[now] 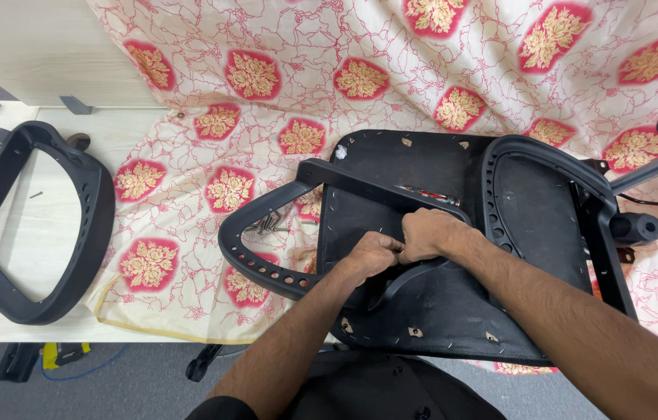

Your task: The person uses a screwdriver to fasten screws into a black plastic chair frame resting on an overturned chair seat. They insert screws, tighten them, and adjust the frame position to align holes. The person works on one side of the frame, securing it to the chair base.

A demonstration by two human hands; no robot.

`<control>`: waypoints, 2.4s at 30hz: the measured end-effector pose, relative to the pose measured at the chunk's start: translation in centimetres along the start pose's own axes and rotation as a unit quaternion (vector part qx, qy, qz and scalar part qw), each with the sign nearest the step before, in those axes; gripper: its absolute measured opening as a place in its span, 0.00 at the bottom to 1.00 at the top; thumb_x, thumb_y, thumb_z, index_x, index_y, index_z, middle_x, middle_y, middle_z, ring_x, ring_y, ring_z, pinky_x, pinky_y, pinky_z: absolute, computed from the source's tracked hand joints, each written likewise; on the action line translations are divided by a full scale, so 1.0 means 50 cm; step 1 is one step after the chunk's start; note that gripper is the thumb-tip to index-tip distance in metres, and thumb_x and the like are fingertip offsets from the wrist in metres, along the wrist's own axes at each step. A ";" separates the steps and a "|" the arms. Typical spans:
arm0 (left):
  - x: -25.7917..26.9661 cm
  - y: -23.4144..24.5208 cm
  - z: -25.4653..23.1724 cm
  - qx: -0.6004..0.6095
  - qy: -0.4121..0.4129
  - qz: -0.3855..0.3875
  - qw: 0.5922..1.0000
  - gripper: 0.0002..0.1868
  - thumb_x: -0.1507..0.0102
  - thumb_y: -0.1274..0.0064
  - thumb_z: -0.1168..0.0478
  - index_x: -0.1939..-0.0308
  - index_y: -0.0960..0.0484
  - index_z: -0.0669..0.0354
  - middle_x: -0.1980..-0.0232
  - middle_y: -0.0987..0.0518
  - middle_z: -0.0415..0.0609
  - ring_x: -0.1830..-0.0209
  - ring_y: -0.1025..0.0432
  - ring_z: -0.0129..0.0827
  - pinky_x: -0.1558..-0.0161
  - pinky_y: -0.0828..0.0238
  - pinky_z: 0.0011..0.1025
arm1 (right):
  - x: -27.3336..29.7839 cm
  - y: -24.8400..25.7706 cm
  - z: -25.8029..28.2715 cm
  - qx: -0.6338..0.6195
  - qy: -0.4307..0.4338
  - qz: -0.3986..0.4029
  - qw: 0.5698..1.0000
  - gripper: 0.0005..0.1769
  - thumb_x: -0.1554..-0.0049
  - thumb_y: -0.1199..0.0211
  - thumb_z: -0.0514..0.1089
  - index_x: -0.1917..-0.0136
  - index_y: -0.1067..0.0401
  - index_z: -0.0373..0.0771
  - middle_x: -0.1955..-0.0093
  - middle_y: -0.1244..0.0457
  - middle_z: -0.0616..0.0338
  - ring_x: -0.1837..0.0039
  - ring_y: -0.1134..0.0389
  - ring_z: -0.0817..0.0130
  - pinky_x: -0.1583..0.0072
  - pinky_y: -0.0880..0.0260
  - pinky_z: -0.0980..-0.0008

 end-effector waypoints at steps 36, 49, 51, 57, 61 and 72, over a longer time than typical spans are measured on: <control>-0.032 -0.020 0.012 -0.001 0.035 -0.045 0.998 0.15 0.35 0.48 0.69 0.45 0.14 0.57 0.42 0.17 0.50 0.43 0.23 0.33 0.36 0.31 0.32 | 0.030 -0.004 -0.031 -0.114 0.012 -0.097 0.989 0.06 0.53 0.32 0.41 0.62 0.18 0.39 0.59 0.26 0.49 0.53 0.23 0.57 0.45 0.23 0.60; -0.005 -0.004 -0.001 -0.017 0.047 -0.006 0.999 0.21 0.38 0.48 0.71 0.42 0.16 0.52 0.46 0.16 0.51 0.49 0.22 0.32 0.44 0.26 0.30 | 0.011 -0.007 0.004 -0.025 -0.023 0.008 0.999 0.20 0.55 0.30 0.50 0.58 0.21 0.31 0.62 0.28 0.44 0.58 0.23 0.54 0.52 0.20 0.60; 0.000 -0.002 -0.004 -0.024 0.036 -0.005 0.999 0.22 0.39 0.47 0.71 0.41 0.16 0.53 0.45 0.16 0.51 0.48 0.23 0.33 0.43 0.29 0.30 | 0.010 -0.001 0.005 -0.015 -0.001 -0.007 1.000 0.22 0.56 0.30 0.51 0.59 0.20 0.29 0.62 0.28 0.43 0.58 0.24 0.53 0.53 0.21 0.59; -0.006 -0.005 0.001 -0.016 0.025 -0.003 1.000 0.21 0.39 0.45 0.71 0.42 0.15 0.55 0.46 0.15 0.51 0.50 0.21 0.33 0.43 0.25 0.28 | 0.012 0.007 0.004 0.011 0.012 -0.008 1.000 0.22 0.57 0.31 0.53 0.61 0.19 0.31 0.62 0.28 0.43 0.58 0.24 0.53 0.52 0.22 0.58; -0.015 -0.006 0.007 -0.017 0.019 -0.005 1.000 0.20 0.39 0.45 0.70 0.43 0.15 0.56 0.48 0.14 0.52 0.52 0.20 0.34 0.45 0.23 0.29 | 0.006 0.004 -0.001 -0.001 0.018 -0.006 1.000 0.22 0.58 0.30 0.54 0.61 0.19 0.31 0.63 0.29 0.44 0.58 0.25 0.53 0.52 0.22 0.58; 0.025 0.050 0.016 0.014 -0.144 -0.150 0.978 0.15 0.37 0.49 0.72 0.49 0.15 0.59 0.53 0.13 0.47 0.52 0.19 0.28 0.47 0.23 0.24 | -0.077 -0.028 -0.086 -0.377 0.003 -0.064 0.924 0.14 0.53 0.30 0.50 0.66 0.20 0.35 0.74 0.32 0.57 0.72 0.32 0.73 0.65 0.29 0.73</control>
Point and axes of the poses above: each hand's wrist, its own x-axis away from the middle knuckle, its own y-axis out of the back of the hand, z = x × y, the point moved 5 cm from there along -x, towards the middle knuckle
